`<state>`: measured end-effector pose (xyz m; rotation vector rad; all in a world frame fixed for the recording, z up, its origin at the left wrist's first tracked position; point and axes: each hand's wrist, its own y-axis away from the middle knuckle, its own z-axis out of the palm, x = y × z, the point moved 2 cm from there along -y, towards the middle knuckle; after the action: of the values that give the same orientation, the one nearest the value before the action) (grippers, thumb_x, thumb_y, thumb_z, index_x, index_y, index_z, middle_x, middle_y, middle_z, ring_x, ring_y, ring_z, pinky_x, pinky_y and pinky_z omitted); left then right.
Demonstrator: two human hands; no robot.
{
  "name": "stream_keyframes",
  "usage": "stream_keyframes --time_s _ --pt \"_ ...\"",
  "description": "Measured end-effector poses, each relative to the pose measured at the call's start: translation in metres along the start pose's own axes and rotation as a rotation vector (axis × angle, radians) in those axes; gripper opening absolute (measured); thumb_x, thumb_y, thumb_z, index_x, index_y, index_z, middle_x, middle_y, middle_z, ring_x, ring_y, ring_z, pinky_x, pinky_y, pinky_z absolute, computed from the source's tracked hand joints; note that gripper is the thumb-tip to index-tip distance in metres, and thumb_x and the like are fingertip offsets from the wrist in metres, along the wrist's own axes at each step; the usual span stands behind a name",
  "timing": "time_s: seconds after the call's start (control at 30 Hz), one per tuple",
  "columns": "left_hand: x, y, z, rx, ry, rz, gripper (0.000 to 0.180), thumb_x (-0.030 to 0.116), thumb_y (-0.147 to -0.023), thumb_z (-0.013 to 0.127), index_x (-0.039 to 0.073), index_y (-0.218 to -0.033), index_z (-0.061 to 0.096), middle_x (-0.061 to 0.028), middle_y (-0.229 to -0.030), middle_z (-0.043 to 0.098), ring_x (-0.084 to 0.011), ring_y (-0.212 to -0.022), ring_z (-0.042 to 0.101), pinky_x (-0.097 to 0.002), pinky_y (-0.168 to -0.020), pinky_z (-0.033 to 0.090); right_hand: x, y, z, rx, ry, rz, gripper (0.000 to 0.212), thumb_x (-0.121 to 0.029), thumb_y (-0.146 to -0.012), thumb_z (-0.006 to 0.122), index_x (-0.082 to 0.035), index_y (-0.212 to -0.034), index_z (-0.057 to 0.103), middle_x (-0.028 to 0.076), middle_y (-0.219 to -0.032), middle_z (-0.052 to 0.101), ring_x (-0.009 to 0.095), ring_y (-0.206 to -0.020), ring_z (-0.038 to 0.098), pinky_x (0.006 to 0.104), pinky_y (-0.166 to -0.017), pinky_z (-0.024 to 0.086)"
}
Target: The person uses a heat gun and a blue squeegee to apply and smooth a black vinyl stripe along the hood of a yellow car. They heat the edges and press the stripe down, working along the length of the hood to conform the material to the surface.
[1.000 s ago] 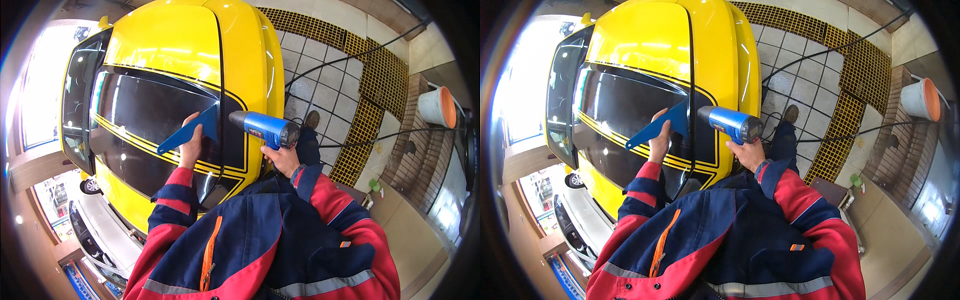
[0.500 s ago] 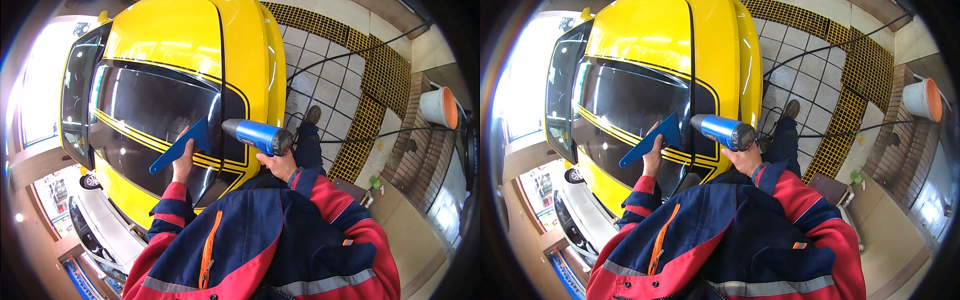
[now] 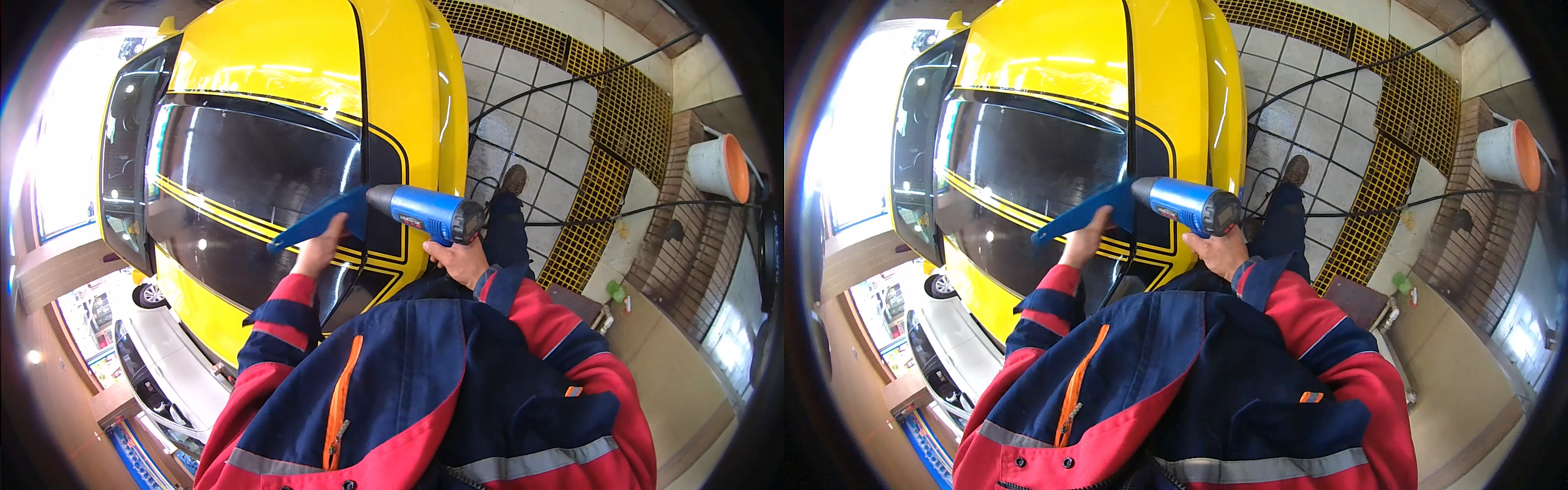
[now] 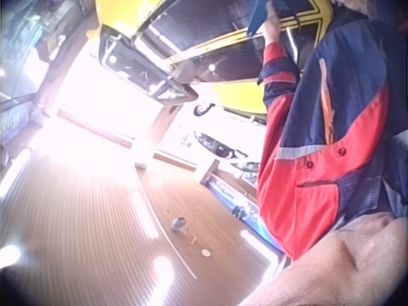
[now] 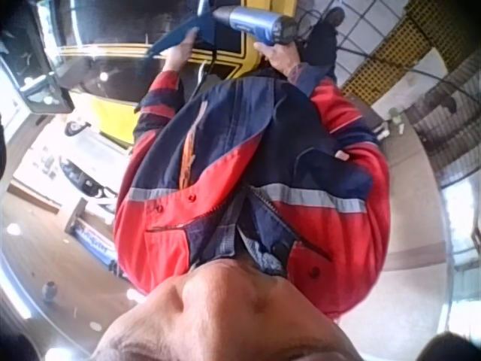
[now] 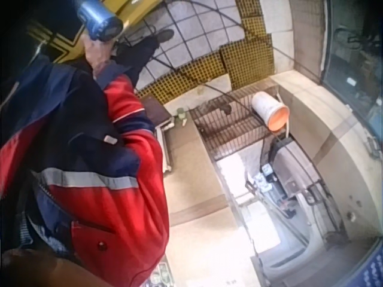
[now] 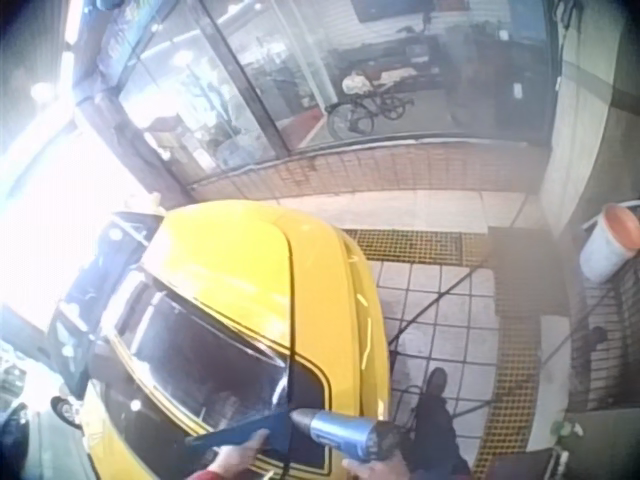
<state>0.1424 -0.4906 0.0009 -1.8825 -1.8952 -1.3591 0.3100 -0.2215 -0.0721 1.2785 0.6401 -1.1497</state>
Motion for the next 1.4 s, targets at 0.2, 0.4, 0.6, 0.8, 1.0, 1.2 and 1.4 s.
stream_keyframes --time_s 0.2,0.4,0.6,0.8,1.0,1.2,1.4 --pt "0.004 0.018 -0.011 0.264 0.517 -0.021 0.030 0.022 -0.107 0.071 0.000 -0.127 0.070 -0.0124 -0.119 0.074 -0.0246 -0.093 0.076 -0.0354 -0.083 0.064 -0.004 0.018 -0.018 -0.008 0.091 0.026 0.034 -0.023 -0.094 0.079 0.000 -0.118 0.073 0.010 -0.096 0.076 0.023 -0.083 0.074 0.0412 -0.079 0.061" --pt "-0.022 0.032 -0.033 0.223 0.388 0.043 0.033 0.023 -0.106 0.073 -0.003 -0.125 0.067 -0.0131 -0.115 0.072 -0.0231 -0.098 0.074 -0.0379 -0.083 0.068 -0.007 0.020 0.000 -0.118 0.161 -0.127 0.036 -0.026 -0.094 0.076 0.000 -0.119 0.074 0.018 -0.105 0.076 0.036 -0.098 0.074 0.0449 -0.090 0.060" --pt "-0.032 0.033 -0.019 0.265 0.377 0.056 0.033 0.024 -0.107 0.072 -0.004 -0.125 0.069 -0.0139 -0.118 0.071 -0.0246 -0.100 0.075 -0.0401 -0.082 0.069 -0.006 0.025 0.001 -0.085 0.171 -0.172 0.040 -0.026 -0.093 0.075 0.000 -0.123 0.073 0.022 -0.114 0.077 0.037 -0.108 0.074 0.0443 -0.096 0.059" --pt "-0.027 0.029 -0.010 0.223 0.375 0.055 0.031 0.024 -0.107 0.071 -0.002 -0.123 0.069 -0.0125 -0.114 0.072 -0.0244 -0.095 0.076 -0.0386 -0.081 0.069 -0.001 0.028 0.002 -0.058 0.141 -0.139 0.040 -0.027 -0.093 0.075 0.000 -0.123 0.072 0.021 -0.113 0.077 0.037 -0.107 0.074 0.0446 -0.096 0.059" --pt "-0.032 0.021 -0.008 0.183 0.352 0.047 0.032 0.026 -0.108 0.070 -0.003 -0.123 0.069 -0.0123 -0.110 0.074 -0.0223 -0.092 0.076 -0.0349 -0.083 0.066 0.010 0.027 -0.004 -0.042 0.130 -0.087 0.041 -0.026 -0.093 0.075 0.000 -0.124 0.072 0.020 -0.110 0.077 0.036 -0.104 0.075 0.0433 -0.095 0.059" --pt "-0.029 0.019 0.036 -0.019 -0.083 0.125 0.034 0.021 -0.109 0.068 0.000 -0.135 0.066 -0.0121 -0.123 0.071 -0.0245 -0.102 0.076 -0.0365 -0.088 0.063 0.012 0.030 -0.010 0.045 0.044 -0.186 0.019 -0.016 -0.094 0.079 -0.002 -0.105 0.071 0.003 -0.079 0.071 0.013 -0.069 0.070 0.0300 -0.061 0.057" --pt "-0.020 0.044 -0.011 0.336 0.499 0.052 0.030 0.023 -0.106 0.072 -0.002 -0.122 0.070 -0.0111 -0.114 0.072 -0.0260 -0.097 0.076 -0.0384 -0.081 0.066 0.012 0.036 -0.013 -0.018 0.088 -0.135 0.028 -0.015 -0.091 0.080 -0.001 -0.114 0.070 0.009 -0.094 0.074 0.020 -0.083 0.072 0.0347 -0.074 0.058"
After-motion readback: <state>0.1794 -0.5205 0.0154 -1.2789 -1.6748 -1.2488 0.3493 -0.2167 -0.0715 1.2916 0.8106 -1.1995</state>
